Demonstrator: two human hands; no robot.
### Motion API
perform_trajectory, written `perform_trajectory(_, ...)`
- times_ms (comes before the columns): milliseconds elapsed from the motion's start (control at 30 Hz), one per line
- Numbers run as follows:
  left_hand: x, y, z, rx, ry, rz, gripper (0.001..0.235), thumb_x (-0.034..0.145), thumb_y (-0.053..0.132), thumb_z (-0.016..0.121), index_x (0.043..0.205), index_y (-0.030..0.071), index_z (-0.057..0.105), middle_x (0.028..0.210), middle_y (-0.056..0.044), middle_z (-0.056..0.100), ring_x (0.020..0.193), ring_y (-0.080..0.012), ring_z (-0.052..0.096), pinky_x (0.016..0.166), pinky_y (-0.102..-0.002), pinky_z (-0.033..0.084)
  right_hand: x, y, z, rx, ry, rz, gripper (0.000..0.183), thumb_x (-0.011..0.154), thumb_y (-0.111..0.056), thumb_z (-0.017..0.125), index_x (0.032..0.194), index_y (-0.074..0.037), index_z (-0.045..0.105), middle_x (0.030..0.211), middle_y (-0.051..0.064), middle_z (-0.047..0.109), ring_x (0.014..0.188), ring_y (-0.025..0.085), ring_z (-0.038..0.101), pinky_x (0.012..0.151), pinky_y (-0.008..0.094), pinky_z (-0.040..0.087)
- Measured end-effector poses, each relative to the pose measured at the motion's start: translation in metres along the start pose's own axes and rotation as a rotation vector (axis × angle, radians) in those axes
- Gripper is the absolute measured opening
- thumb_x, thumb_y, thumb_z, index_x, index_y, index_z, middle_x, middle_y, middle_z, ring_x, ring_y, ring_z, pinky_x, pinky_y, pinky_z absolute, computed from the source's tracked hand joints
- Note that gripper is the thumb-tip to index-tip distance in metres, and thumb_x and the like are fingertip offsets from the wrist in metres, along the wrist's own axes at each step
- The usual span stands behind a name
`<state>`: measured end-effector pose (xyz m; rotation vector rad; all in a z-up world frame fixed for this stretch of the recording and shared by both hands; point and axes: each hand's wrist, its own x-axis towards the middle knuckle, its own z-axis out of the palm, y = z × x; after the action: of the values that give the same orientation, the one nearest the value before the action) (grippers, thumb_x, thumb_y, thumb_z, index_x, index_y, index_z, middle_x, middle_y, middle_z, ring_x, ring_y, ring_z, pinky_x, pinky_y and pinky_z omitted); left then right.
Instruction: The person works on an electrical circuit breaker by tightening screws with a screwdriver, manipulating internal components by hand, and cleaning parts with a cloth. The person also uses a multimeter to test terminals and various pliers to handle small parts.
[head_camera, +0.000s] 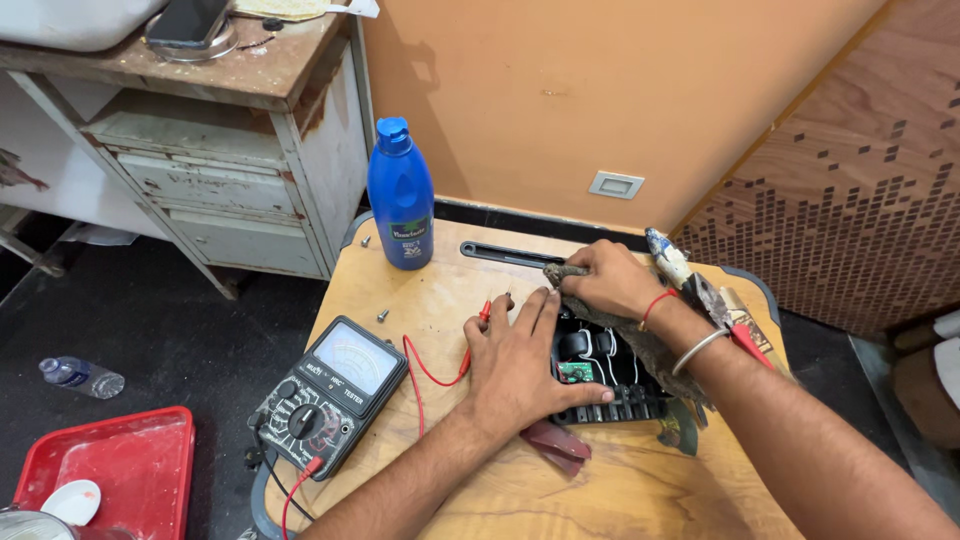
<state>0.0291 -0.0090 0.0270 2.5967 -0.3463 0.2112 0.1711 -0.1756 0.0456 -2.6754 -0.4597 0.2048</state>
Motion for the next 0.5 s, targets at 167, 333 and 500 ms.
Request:
perform_trajectory(167, -0.001, 0.000, 0.002, -0.003, 0.038, 0.000, 0.130, 0.055, 0.087, 0.072, 0.149, 0.001, 0.043, 0.154, -0.013, 0.042, 0.135, -0.0473, 0.033, 0.097, -0.069, 0.029, 0.001, 0.002, 0.015, -0.030, 0.151, -0.085, 0.026, 0.083, -0.023, 0.066, 0.097, -0.007, 0.079, 0.079, 0.025, 0.072, 0.076, 0.039, 0.072, 0.074, 0.043, 0.057)
perform_trajectory(333, 0.000, 0.002, -0.002, -0.009, 0.018, 0.013, 0.130, 0.055, 0.086, 0.074, 0.148, 0.001, 0.043, 0.154, -0.012, 0.042, 0.133, -0.0466, 0.033, 0.096, -0.070, 0.028, -0.004, 0.009, 0.005, 0.149, 0.542, -0.204, 0.022, 0.084, -0.015, 0.067, 0.101, -0.003, 0.076, 0.083, 0.021, 0.073, 0.073, 0.028, 0.073, 0.069, 0.039, 0.057)
perform_trajectory(500, 0.001, -0.002, -0.008, -0.050, 0.021, 0.070, 0.114, 0.064, 0.080, 0.073, 0.143, 0.001, 0.048, 0.152, -0.015, 0.043, 0.127, -0.0445, 0.037, 0.097, -0.064, 0.031, -0.050, 0.006, -0.043, 0.183, 0.521, -0.155, 0.018, 0.093, -0.011, 0.065, 0.106, -0.001, 0.073, 0.084, 0.015, 0.073, 0.075, 0.017, 0.070, 0.070, 0.034, 0.056)
